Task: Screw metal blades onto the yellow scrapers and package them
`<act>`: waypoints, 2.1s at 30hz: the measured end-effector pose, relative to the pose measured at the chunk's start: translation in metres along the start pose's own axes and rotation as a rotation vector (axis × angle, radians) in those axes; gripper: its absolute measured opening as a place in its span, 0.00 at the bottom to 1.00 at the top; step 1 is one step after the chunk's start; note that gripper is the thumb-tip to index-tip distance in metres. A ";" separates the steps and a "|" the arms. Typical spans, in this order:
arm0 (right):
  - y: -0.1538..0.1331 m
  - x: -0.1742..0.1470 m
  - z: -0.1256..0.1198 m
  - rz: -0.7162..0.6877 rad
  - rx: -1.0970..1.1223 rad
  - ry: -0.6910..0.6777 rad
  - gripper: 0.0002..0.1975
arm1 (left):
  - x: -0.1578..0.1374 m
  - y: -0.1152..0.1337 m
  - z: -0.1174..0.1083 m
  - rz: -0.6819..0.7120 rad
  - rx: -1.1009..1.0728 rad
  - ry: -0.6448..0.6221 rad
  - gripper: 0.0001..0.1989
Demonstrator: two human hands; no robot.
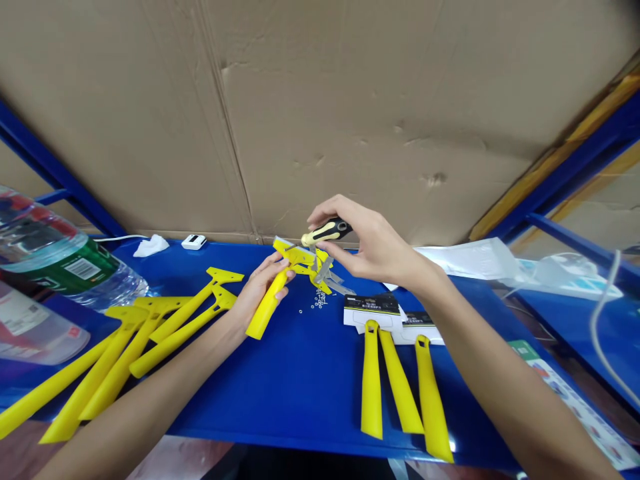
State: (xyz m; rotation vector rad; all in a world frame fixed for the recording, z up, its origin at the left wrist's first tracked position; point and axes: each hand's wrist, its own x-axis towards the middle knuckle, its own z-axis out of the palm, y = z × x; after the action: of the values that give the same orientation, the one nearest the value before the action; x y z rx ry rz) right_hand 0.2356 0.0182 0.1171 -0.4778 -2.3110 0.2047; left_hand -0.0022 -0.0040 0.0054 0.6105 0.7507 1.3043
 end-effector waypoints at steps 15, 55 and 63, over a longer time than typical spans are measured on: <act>0.001 -0.001 0.005 -0.014 -0.040 0.015 0.18 | 0.002 -0.001 -0.004 -0.018 -0.049 -0.054 0.20; 0.000 0.001 0.009 -0.023 -0.033 0.064 0.04 | -0.002 -0.001 0.004 -0.024 -0.025 0.018 0.22; 0.005 0.000 0.007 0.047 -0.096 0.052 0.07 | 0.000 -0.005 0.002 -0.025 -0.013 -0.004 0.23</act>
State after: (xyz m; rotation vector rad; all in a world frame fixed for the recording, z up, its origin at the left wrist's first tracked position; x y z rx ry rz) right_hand 0.2321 0.0230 0.1103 -0.5800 -2.2673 0.1028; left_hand 0.0022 -0.0050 0.0028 0.5913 0.7438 1.2833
